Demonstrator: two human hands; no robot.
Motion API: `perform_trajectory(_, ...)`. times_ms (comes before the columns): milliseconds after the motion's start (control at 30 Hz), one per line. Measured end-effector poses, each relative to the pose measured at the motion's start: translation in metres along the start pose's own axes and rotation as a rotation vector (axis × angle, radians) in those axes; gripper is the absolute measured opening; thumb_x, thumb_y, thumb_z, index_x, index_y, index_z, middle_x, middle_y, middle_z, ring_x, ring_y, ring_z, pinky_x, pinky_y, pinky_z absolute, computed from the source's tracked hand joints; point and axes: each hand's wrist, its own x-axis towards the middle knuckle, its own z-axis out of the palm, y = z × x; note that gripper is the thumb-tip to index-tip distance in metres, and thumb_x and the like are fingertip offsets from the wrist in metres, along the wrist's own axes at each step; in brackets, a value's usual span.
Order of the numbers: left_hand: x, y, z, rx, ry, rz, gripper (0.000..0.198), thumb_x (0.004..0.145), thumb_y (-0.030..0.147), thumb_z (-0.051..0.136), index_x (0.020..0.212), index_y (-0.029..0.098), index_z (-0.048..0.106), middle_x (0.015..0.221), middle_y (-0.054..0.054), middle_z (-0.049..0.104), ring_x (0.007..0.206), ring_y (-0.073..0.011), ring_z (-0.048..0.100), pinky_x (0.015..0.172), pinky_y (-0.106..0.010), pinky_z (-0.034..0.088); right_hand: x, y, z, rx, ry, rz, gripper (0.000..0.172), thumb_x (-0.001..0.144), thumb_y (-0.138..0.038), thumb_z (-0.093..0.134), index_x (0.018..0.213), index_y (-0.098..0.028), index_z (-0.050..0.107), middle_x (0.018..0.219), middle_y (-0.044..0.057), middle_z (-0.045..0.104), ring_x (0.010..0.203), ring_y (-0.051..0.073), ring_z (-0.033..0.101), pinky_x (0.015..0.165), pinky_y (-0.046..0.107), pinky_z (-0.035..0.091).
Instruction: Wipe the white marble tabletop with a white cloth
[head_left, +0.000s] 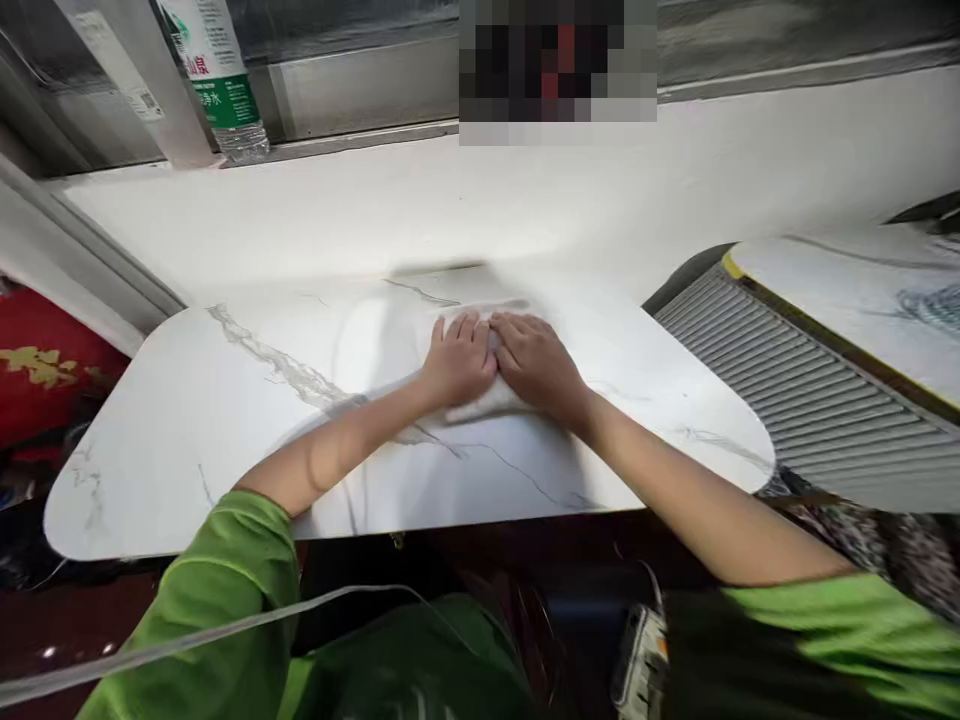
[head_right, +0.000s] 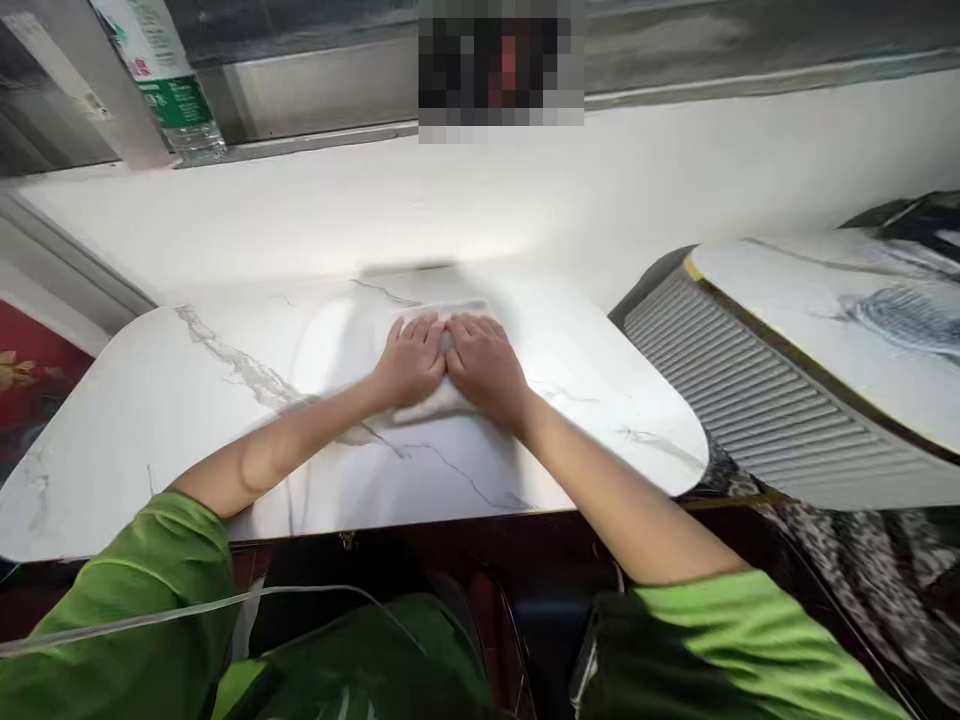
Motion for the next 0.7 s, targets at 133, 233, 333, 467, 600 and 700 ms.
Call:
perform_trajectory(133, -0.073, 0.013, 0.002, -0.005, 0.031, 0.047, 0.058, 0.098, 0.025, 0.035, 0.15, -0.001, 0.037, 0.16, -0.021, 0.034, 0.151, -0.0309, 0.029, 0.124, -0.055, 0.017, -0.067, -0.037, -0.006, 0.004, 0.097, -0.079, 0.05, 0.088, -0.014, 0.034, 0.126, -0.001, 0.063, 0.133, 0.02, 0.065, 0.128, 0.03, 0.057, 0.113, 0.047, 0.04)
perform_trajectory(233, -0.105, 0.019, 0.002, -0.023, 0.016, 0.088, 0.06, 0.097, 0.027, 0.037, 0.15, -0.001, 0.037, 0.16, -0.022, 0.033, 0.151, -0.0318, 0.028, 0.124, -0.056, 0.016, -0.097, -0.055, -0.011, 0.01, 0.143, -0.114, 0.049, 0.087, -0.013, 0.035, 0.126, -0.002, 0.062, 0.133, 0.019, 0.065, 0.129, 0.028, 0.057, 0.113, 0.046, 0.04)
perform_trajectory(333, -0.112, 0.02, 0.002, -0.042, -0.005, 0.105, 0.061, 0.097, 0.027, 0.036, 0.15, -0.002, 0.036, 0.161, -0.022, 0.032, 0.151, -0.031, 0.027, 0.125, -0.055, 0.015, -0.101, -0.059, -0.013, 0.029, 0.134, -0.111, 0.048, 0.086, -0.012, 0.037, 0.126, -0.004, 0.063, 0.131, 0.019, 0.066, 0.127, 0.028, 0.057, 0.112, 0.046, 0.04)
perform_trajectory(467, -0.091, 0.009, 0.005, -0.053, 0.035, 0.076, 0.059, 0.097, 0.025, 0.034, 0.149, -0.002, 0.038, 0.159, -0.022, 0.036, 0.15, -0.0308, 0.029, 0.125, -0.055, 0.016, -0.075, -0.05, -0.005, 0.072, 0.1, -0.103, 0.047, 0.085, -0.013, 0.038, 0.124, -0.006, 0.063, 0.13, 0.018, 0.067, 0.125, 0.029, 0.058, 0.111, 0.046, 0.041)
perform_trajectory(600, -0.044, -0.022, 0.004, -0.055, 0.051, 0.025, 0.056, 0.098, 0.022, 0.031, 0.149, 0.001, 0.038, 0.158, -0.021, 0.039, 0.149, -0.0296, 0.032, 0.124, -0.055, 0.017, -0.018, -0.036, 0.012, 0.107, 0.078, -0.055, 0.044, 0.087, -0.014, 0.036, 0.12, -0.007, 0.064, 0.126, 0.019, 0.068, 0.12, 0.03, 0.059, 0.107, 0.044, 0.042)
perform_trajectory(700, 0.001, -0.054, 0.0, -0.053, 0.037, -0.011, 0.054, 0.099, 0.022, 0.03, 0.149, 0.004, 0.038, 0.159, -0.019, 0.038, 0.149, -0.0271, 0.032, 0.125, -0.051, 0.016, 0.036, -0.025, 0.028, 0.116, 0.044, -0.01, 0.039, 0.086, -0.015, 0.036, 0.111, -0.01, 0.066, 0.118, 0.019, 0.07, 0.114, 0.031, 0.061, 0.103, 0.044, 0.043)
